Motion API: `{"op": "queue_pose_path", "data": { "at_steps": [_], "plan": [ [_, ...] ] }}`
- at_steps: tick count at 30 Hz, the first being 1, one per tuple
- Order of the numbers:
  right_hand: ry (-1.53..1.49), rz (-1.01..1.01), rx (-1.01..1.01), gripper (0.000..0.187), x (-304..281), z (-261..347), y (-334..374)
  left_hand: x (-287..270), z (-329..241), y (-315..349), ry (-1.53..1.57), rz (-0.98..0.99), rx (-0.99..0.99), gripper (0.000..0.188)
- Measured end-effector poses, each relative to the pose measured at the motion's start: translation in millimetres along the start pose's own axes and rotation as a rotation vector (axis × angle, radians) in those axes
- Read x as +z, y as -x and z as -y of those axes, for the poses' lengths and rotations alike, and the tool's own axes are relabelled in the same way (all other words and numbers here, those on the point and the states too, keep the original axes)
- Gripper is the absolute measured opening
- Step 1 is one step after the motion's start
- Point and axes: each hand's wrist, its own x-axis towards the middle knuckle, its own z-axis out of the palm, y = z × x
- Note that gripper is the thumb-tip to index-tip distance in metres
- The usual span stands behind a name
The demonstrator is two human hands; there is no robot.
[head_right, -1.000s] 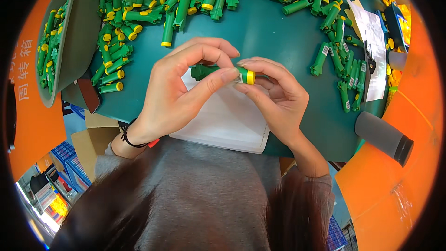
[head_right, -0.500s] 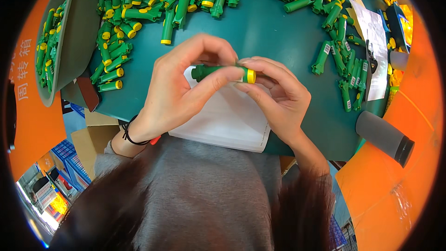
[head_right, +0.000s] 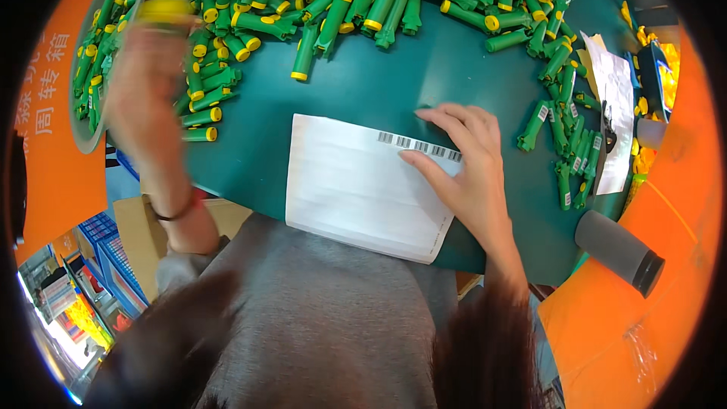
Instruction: Applying small barcode labels to green cylindrical toy components at a factory workstation.
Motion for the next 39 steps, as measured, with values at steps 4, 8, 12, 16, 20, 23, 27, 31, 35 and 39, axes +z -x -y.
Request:
{"op": "queue_pose_path", "data": {
  "at_steps": [4,8,12,16,20,23,27,31,35,39],
  "plan": [
    [0.204,0.138,0.021,0.029,8,2,-4,-62,42,-36,-0.468,-0.471,0.141,0.026],
    [0.011,0.181,0.119,0.02,12,-2,-4,13,3,26,-0.107,0.035,0.481,0.032],
    [-0.14,0.201,0.203,0.015,13,-9,-3,78,-37,74,0.114,0.403,0.373,0.026],
    [-0.162,0.174,0.196,0.014,12,-11,-1,89,-31,83,0.165,0.372,0.4,0.024],
    [-0.154,0.162,0.161,0.015,15,-12,-2,89,-28,88,0.128,0.314,0.467,0.026],
    [-0.103,0.183,0.159,0.015,13,-11,-4,92,-28,87,0.159,0.301,0.467,0.027],
    [-0.167,0.178,0.186,0.014,-2,-17,-20,94,-29,82,0.285,0.281,0.363,0.027],
    [0.741,-0.186,-0.214,0.03,-45,-56,-74,98,-23,84,0.348,0.238,0.323,0.028],
    [0.839,-0.018,-0.388,0.036,-63,-84,-97,94,-30,82,0.479,0.231,0.13,0.023],
    [0.372,-0.094,-0.215,0.028,-48,-55,-76,88,-22,79,0.602,0.252,-0.014,0.018]
  ]
}}
